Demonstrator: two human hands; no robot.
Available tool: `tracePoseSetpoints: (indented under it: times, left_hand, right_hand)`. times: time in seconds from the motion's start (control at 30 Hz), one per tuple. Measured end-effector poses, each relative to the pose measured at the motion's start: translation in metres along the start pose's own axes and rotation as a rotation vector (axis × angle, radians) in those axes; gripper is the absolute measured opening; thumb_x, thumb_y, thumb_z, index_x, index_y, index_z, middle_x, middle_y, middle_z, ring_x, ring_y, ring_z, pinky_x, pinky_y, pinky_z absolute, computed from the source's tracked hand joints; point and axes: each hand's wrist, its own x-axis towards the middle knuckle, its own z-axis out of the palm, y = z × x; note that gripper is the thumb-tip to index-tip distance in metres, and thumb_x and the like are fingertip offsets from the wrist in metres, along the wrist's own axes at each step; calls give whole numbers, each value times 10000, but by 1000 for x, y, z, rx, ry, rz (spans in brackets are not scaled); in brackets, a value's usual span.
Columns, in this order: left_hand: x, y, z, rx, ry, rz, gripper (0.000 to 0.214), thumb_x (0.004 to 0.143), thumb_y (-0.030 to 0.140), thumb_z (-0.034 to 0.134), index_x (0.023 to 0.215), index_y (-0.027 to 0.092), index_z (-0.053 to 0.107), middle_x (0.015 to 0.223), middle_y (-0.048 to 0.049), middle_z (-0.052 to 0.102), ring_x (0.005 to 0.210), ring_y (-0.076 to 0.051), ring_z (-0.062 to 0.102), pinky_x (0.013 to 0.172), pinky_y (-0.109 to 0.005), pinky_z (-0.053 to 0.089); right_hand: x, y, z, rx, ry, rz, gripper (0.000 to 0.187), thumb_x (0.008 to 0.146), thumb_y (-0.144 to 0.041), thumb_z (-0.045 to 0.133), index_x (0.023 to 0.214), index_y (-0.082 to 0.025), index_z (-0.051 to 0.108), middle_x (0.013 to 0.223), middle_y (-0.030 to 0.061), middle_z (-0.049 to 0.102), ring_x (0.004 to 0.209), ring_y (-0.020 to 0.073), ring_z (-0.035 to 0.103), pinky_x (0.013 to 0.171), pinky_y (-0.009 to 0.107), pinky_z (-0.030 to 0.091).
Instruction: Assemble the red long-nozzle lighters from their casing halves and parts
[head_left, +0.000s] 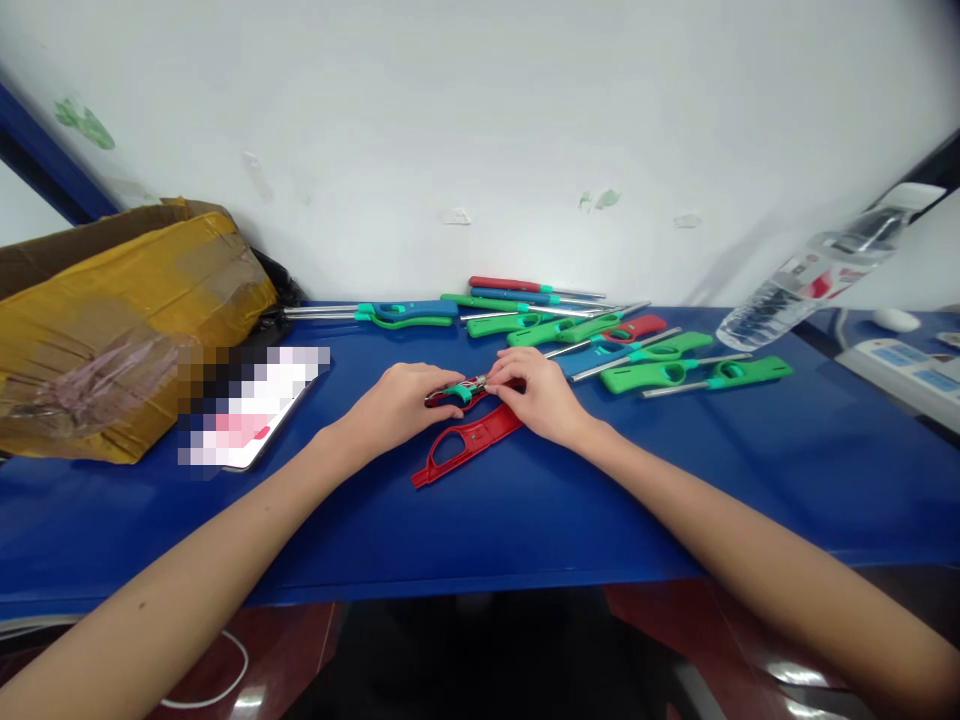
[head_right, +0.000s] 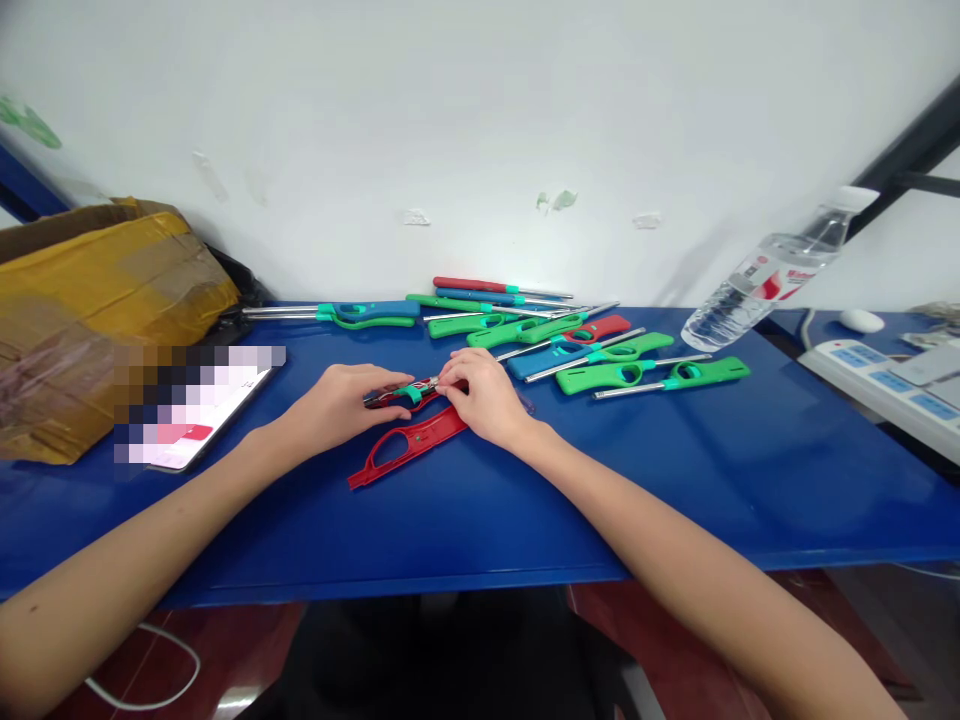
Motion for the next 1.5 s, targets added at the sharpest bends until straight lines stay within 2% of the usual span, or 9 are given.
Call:
tracePoseSetpoints:
  times: [0.13,0.37,0.57,0.7,0.87,1.17,1.3,1.5]
  left_hand:
    - [1,2,-1,-70,-3,11,333,846,352,707,1137,193,694,1034,-59,744,874,-186,697,779,-264,536]
    - [3,3,-3,-25,-84,28,287,857,289,689,1139,240,709,1143,-61,721,992,-222,670,855,-329,526]
    - [5,3,-6,-78,-112,-12,341,845,314,704,1177,240,692,1143,-53,715,982,-208,658,826,-298,514]
    - [5,2,-2,-108,-84,-27,285,880,358,661,1132,237,719,1063,-42,717,876,-171,665,767,-265,508]
    - [3,1,7,-59,-19,8,208,919,284,610,1065,222,746,1012,-43,720,886,-176,661,776,-271,503]
    - [-2,-2,15,-26,72,52,252,955,248,542,1126,162,706,995,-82,696,899,-198,639,787,-314,515]
    - [-1,-3,15,-19,55,72,269,973,239,496,1122,144,699,1034,-97,680,920,-203,636,806,-325,518]
    - [0,-2,13,-51,48,63,258,971,267,506,1102,139,688,1039,-95,686,946,-207,644,826,-328,524]
  right_hand:
    - [-1,-4,1,-15,14,-12,165,805,-99,672,684,-208,700,833,56,741,967,251,672,897,463,549]
    - [-2,-5,-4,-126,-95,-149,159,854,-124,618,800,-201,746,940,82,708,1072,271,611,962,487,514]
    - [0,-2,-5,-67,-72,-114,99,831,-111,668,775,-164,731,897,88,719,975,244,643,898,424,538]
    - [2,0,-7,-101,-93,-124,76,849,-158,679,797,-183,729,893,73,719,956,235,634,884,411,530]
    - [4,-2,-8,-166,-157,-149,134,901,-159,607,832,-190,717,946,68,719,982,229,618,924,417,500]
    - [1,-4,3,-128,-51,-26,122,865,-132,639,785,-199,703,871,51,744,1055,265,602,996,472,468]
    - [2,-3,1,-108,-96,-76,126,893,-138,587,833,-199,680,957,66,717,1096,273,580,1017,504,459]
    - [5,-3,-5,-176,-166,-176,138,921,-132,545,865,-184,660,999,86,699,1136,266,553,1007,466,473]
